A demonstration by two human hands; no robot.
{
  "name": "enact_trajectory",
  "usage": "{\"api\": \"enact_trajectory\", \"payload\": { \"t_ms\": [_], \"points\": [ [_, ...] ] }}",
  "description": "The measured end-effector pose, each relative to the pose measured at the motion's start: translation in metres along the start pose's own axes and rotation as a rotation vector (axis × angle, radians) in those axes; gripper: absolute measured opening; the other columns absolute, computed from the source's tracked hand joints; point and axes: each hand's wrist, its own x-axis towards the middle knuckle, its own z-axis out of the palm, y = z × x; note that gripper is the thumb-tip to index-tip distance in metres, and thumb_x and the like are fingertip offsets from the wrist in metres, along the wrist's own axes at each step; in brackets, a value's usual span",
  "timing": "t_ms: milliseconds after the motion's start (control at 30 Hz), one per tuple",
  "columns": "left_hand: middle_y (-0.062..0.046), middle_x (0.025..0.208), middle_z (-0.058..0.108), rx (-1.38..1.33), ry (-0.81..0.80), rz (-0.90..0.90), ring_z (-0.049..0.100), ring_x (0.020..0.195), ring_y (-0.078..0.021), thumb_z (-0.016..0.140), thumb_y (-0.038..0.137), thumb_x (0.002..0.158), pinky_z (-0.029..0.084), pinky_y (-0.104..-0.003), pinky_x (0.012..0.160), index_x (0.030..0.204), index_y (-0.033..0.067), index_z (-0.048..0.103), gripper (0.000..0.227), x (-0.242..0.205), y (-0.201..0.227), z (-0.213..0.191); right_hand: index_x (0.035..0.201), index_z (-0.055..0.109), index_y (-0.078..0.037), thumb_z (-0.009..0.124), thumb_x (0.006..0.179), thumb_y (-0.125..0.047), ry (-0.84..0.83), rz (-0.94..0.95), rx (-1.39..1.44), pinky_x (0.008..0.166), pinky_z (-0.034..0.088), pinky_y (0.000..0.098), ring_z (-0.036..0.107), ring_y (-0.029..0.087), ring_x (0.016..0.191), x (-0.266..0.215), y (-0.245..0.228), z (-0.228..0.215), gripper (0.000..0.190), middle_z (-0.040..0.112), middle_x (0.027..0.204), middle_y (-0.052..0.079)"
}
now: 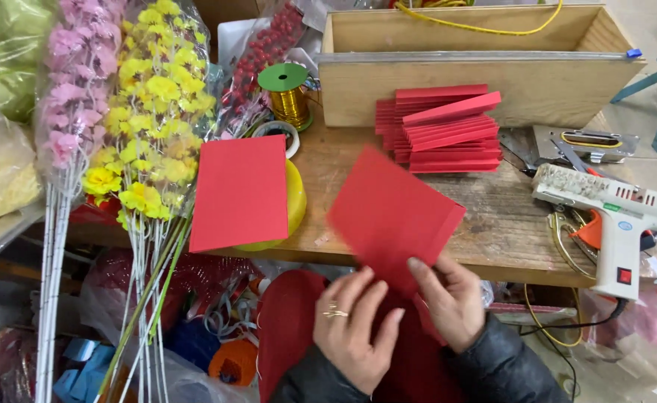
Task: Folding red paper into accordion-style pleats to create decorations
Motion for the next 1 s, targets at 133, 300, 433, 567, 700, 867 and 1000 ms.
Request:
{"api": "enact_trajectory", "payload": {
  "t_ms": [133,300,433,567,700,867,1000],
  "points": [
    [-0.022,0.138,0.060,0.067,0.076,-0.047,0.064,0.119,-0.0400,0.076,0.036,0.095,0.057,-0.052,0.103,0.126,0.0021,0.069,0.047,0.024,-0.008,-0.028,0.136,0.070,-0.005,0.066,0.101,-0.003,0.069,-0.741,-0.621,0.096,0.052,0.0386,0.066,0.030,0.106,0.025,-0.037,-0.024,0.035,0.068,0.121,0.015],
    [-0.014,0.135,0.065,0.237,-0.014,0.199,0.062,0.124,-0.0365,0.063,0.042,0.105,0.057,-0.051,0.101,0.131,0.0140,0.071,0.039,0.036,-0.028,-0.024,0.132,0.072,-0.019,0.068,0.097,-0.024,-0.095,-1.081,-1.197,0.075,0.039,0.0406,0.058,0.023,0.085,0.050,-0.013,-0.019,0.036,0.067,0.117,0.000],
    [-0.009,0.117,0.070,0.214,0.013,0.322,0.066,0.114,-0.0368,0.076,0.029,0.095,0.054,-0.049,0.089,0.120,0.0175,0.077,0.028,-0.001,-0.092,0.043,0.108,0.079,-0.024,0.066,0.090,-0.019,-0.048,-1.064,-1.092,0.085,0.044,0.0372,0.060,0.021,0.095,0.055,0.022,-0.003,0.022,0.063,0.107,-0.003],
    [0.001,0.099,0.067,0.200,-0.159,0.269,0.065,0.103,-0.0261,0.064,0.029,0.101,0.052,-0.044,0.084,0.116,0.0256,0.076,0.020,-0.023,-0.143,0.076,0.114,0.079,-0.026,0.067,0.098,-0.033,-0.222,-0.939,-0.951,0.086,0.041,0.0364,0.060,0.022,0.099,0.072,0.040,-0.015,0.021,0.065,0.102,-0.003],
    [0.002,0.086,0.069,0.114,-0.247,0.075,0.068,0.086,-0.0266,0.062,0.035,0.104,0.051,-0.042,0.072,0.109,0.0269,0.079,0.019,-0.018,-0.166,0.092,0.114,0.082,-0.023,0.076,0.096,-0.032,-0.314,-0.566,-0.612,0.084,0.048,0.0357,0.070,0.024,0.098,0.094,0.068,-0.023,0.021,0.077,0.097,-0.001],
    [0.001,0.089,0.067,0.179,-0.222,0.136,0.069,0.078,-0.0275,0.060,0.031,0.103,0.055,-0.041,0.069,0.117,0.0304,0.075,0.021,0.000,-0.170,0.098,0.110,0.082,-0.016,0.084,0.092,-0.020,-0.287,-0.384,-0.449,0.087,0.056,0.0395,0.074,0.028,0.101,0.108,0.081,-0.018,0.019,0.080,0.102,0.005],
    [0.006,0.109,0.067,0.262,-0.146,0.224,0.070,0.081,-0.0236,0.063,0.041,0.101,0.056,-0.037,0.070,0.108,0.0333,0.073,0.014,0.001,-0.171,0.098,0.102,0.082,-0.014,0.088,0.090,-0.017,-0.288,-0.447,-0.446,0.086,0.057,0.0418,0.073,0.031,0.098,0.107,0.074,-0.018,0.014,0.077,0.102,0.009]
  ]
}}
